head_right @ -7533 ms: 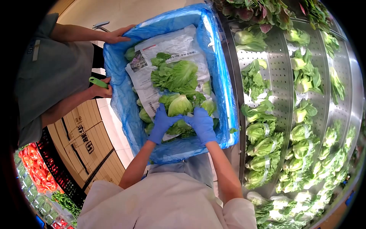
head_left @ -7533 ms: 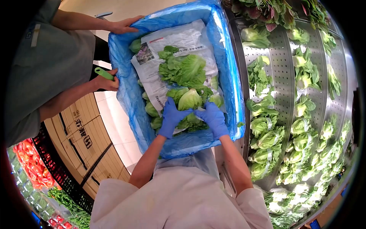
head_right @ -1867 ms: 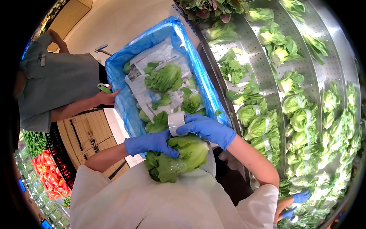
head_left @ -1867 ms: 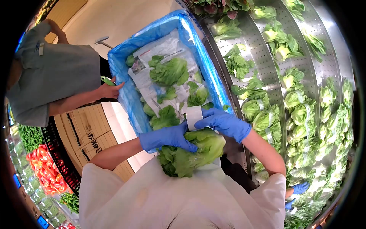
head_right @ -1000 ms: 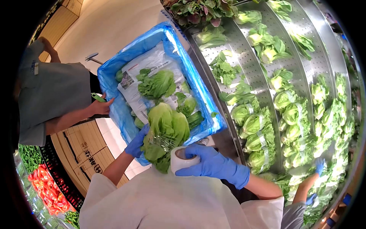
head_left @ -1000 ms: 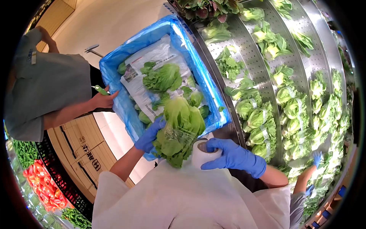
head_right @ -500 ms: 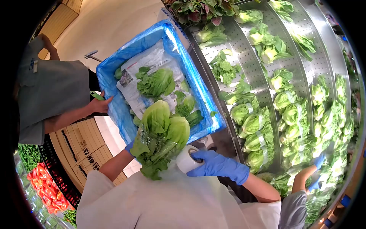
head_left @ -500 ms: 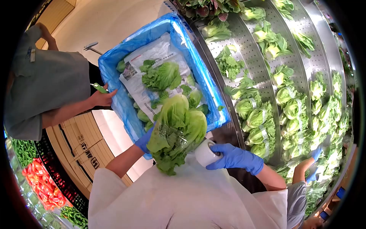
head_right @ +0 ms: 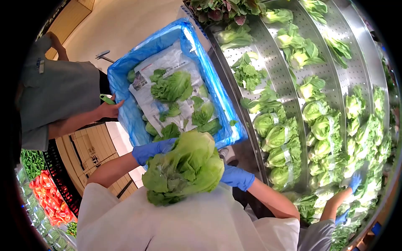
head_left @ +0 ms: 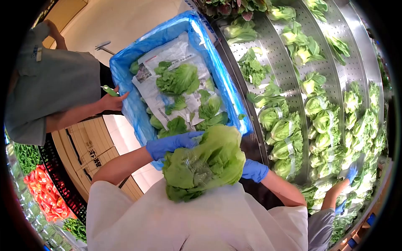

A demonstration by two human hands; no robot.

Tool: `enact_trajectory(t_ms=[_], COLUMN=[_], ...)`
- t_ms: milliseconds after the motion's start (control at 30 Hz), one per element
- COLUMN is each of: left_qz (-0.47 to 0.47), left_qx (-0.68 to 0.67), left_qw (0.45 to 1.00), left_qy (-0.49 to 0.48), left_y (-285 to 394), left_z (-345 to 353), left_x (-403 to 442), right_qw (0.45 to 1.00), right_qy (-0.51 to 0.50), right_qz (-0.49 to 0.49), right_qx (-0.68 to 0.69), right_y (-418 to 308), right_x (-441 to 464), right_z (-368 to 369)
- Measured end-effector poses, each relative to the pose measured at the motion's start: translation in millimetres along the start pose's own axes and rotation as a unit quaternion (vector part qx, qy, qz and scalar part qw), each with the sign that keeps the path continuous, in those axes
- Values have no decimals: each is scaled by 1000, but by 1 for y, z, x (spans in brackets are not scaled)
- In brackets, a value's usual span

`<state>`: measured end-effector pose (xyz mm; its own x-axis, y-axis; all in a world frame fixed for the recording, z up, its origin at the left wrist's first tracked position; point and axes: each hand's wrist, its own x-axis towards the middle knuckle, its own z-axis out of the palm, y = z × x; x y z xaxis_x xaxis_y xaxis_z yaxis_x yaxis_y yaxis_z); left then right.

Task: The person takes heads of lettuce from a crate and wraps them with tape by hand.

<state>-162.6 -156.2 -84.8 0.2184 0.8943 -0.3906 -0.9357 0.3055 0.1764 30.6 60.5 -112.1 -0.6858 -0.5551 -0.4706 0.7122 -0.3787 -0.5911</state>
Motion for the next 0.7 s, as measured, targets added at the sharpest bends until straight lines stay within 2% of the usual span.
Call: enact_trajectory(t_ms=[33, 100, 133, 167, 200, 233, 267, 300, 333, 400, 467, 533, 567, 633, 667, 700], left_qz=[-2, 6, 4, -13, -31, -44, -45, -37, -28, -6, 16, 54, 55, 89, 89, 75], left_qx=[1, 112, 113, 251, 383, 464, 465, 551, 632, 637, 642, 657, 658, 641, 643, 593], left_qw=[1000, 994, 993, 968, 922, 884, 884, 833, 774, 771, 766, 751, 751, 760, 759, 796], left_qy=[1, -17, -16, -29, -43, -39, -40, -35, -29, -19, -8, 25, 25, 53, 52, 95], left_y=[-1, 8, 14, 22, 28, 33, 32, 29, 27, 26, 25, 20, 18, 11, 11, 11], left_z=[0, 27, 41, 55, 69, 82, 85, 88, 88, 88, 87, 88, 86, 80, 82, 84], left_x=[1, 1, 4, 9, 13, 14, 16, 17, 17, 17, 15, 11, 11, 10, 6, 1], right_qw=[998, 985, 969, 866, 865, 910, 936, 983, 982, 957, 949, 943, 943, 962, 962, 969], right_qy=[6, 10, -24, -202, -202, -87, 30, 34, 34, 110, 130, 210, 210, 232, 232, 225], right_qz=[23, 84, 113, 62, 60, 85, 109, 51, 51, 60, 74, 84, 84, -9, -11, -36], right_qx=[57, 151, 220, 453, 454, 397, 333, 176, 177, 262, 277, 244, 243, 143, 142, 100], right_y=[6, 18, 21, -41, -37, -29, -27, -24, -24, -65, -69, -88, -91, -94, -96, -99], right_x=[1, 3, 5, 14, 12, 10, 9, 11, 7, 4, 3, 5, 6, 6, 6, 6], right_z=[-4, -21, -33, 10, 7, 2, 0, 0, 0, 26, 24, 35, 40, 49, 51, 53])
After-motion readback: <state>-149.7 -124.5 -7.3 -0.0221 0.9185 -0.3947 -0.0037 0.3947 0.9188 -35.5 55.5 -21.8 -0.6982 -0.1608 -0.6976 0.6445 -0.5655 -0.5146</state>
